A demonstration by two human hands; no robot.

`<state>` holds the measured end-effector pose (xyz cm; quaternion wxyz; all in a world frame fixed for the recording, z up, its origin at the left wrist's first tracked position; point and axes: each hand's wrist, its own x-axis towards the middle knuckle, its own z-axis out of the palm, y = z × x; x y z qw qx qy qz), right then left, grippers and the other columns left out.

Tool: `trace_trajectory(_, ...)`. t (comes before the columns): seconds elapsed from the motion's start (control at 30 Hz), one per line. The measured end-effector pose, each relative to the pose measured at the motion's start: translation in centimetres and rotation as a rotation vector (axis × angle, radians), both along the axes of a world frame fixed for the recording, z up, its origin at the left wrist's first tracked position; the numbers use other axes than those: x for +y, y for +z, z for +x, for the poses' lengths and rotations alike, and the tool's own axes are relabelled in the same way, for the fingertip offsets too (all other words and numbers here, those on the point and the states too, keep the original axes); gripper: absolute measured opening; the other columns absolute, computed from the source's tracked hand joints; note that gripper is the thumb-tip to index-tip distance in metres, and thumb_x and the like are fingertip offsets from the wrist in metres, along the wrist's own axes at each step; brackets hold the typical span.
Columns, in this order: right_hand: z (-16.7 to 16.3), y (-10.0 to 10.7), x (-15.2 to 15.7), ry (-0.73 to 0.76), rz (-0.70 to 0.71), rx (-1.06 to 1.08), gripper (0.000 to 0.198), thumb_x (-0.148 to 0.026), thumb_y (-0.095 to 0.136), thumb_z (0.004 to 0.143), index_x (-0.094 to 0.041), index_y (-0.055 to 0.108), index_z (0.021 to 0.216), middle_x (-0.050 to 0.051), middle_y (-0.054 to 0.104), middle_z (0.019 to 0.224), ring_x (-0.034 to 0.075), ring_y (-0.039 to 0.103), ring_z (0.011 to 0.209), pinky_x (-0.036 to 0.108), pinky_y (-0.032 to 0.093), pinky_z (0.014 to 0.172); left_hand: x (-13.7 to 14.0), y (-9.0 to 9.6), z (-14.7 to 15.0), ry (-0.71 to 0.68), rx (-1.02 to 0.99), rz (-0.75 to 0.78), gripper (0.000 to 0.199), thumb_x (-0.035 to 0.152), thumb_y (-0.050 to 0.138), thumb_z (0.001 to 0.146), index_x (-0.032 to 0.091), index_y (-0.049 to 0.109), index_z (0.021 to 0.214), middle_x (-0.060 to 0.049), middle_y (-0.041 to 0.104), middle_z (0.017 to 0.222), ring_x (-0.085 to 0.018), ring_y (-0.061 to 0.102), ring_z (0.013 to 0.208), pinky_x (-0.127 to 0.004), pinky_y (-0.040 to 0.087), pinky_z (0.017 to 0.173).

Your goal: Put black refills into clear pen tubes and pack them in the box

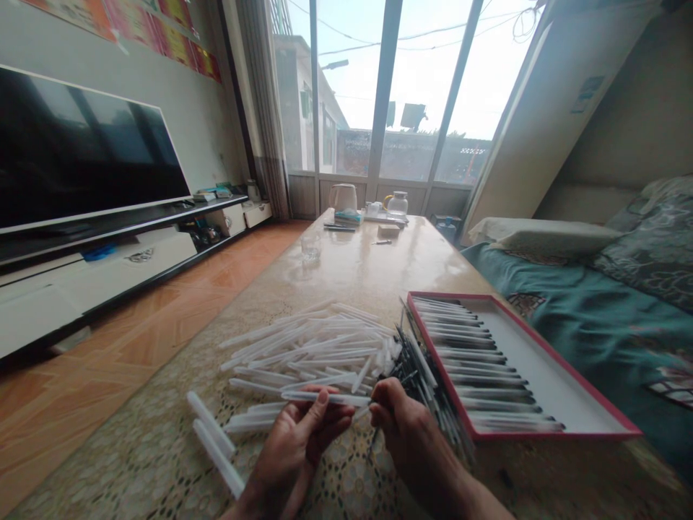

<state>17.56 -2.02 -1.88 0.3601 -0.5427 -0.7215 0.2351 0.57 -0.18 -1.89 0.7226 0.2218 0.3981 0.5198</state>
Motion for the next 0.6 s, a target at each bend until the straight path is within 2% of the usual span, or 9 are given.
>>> trace_trajectory(0.13,0.08,0.73,-0.04,-0.009,0.021,-0.095,0.005,-0.022,0.038,0.089,-0.02,0.043,0.087,-0.001,0.054,0.071,0.013,0.054,0.06,0.022,0.04,0.056,0.05,-0.11,-0.03,0.022,0.008,0.003,0.009,0.014,0.066,0.074,0.013,0.063,0.082,-0.008,0.073,0.075,-0.021,0.07,0.073,-0.035,0.056,0.077)
trace_trajectory(0.2,0.17,1.0,-0.07,-0.007,0.02,-0.133,0.01,-0.025,0.037,0.091,-0.02,0.045,0.089,0.0,0.056,0.071,0.014,0.055,0.061,0.022,0.04,0.056,0.03,-0.07,-0.06,0.015,0.006,-0.001,0.009,0.014,0.066,0.074,0.013,0.064,0.083,-0.008,0.073,0.075,-0.021,0.07,0.074,-0.034,0.055,0.078)
trace_trajectory(0.3,0.31,0.98,0.02,0.016,0.055,-0.182,0.021,-0.026,0.033,0.093,-0.02,0.048,0.079,0.0,0.054,0.069,0.013,0.053,0.059,0.021,0.038,0.055,-0.02,0.13,-0.09,-0.003,-0.007,-0.006,0.01,0.014,0.067,0.073,0.013,0.064,0.082,-0.007,0.073,0.074,-0.02,0.07,0.073,-0.032,0.056,0.077)
trace_trajectory(0.4,0.34,0.75,0.23,0.035,0.069,-0.156,0.023,-0.023,0.035,0.092,-0.02,0.049,0.074,-0.001,0.052,0.067,0.011,0.05,0.057,0.02,0.037,0.054,-0.02,0.39,-0.04,-0.008,-0.018,-0.005,0.008,0.013,0.066,0.074,0.012,0.064,0.081,-0.007,0.073,0.073,-0.02,0.07,0.072,-0.032,0.056,0.076)
trace_trajectory(0.6,0.22,0.76,0.26,0.054,0.099,-0.083,0.016,-0.021,0.042,0.09,-0.019,0.053,0.078,-0.002,0.054,0.068,0.011,0.05,0.059,0.019,0.036,0.055,0.09,0.35,-0.08,0.015,-0.002,-0.031,0.004,0.012,0.064,0.076,0.012,0.064,0.08,-0.007,0.072,0.07,-0.018,0.07,0.069,-0.029,0.057,0.071)
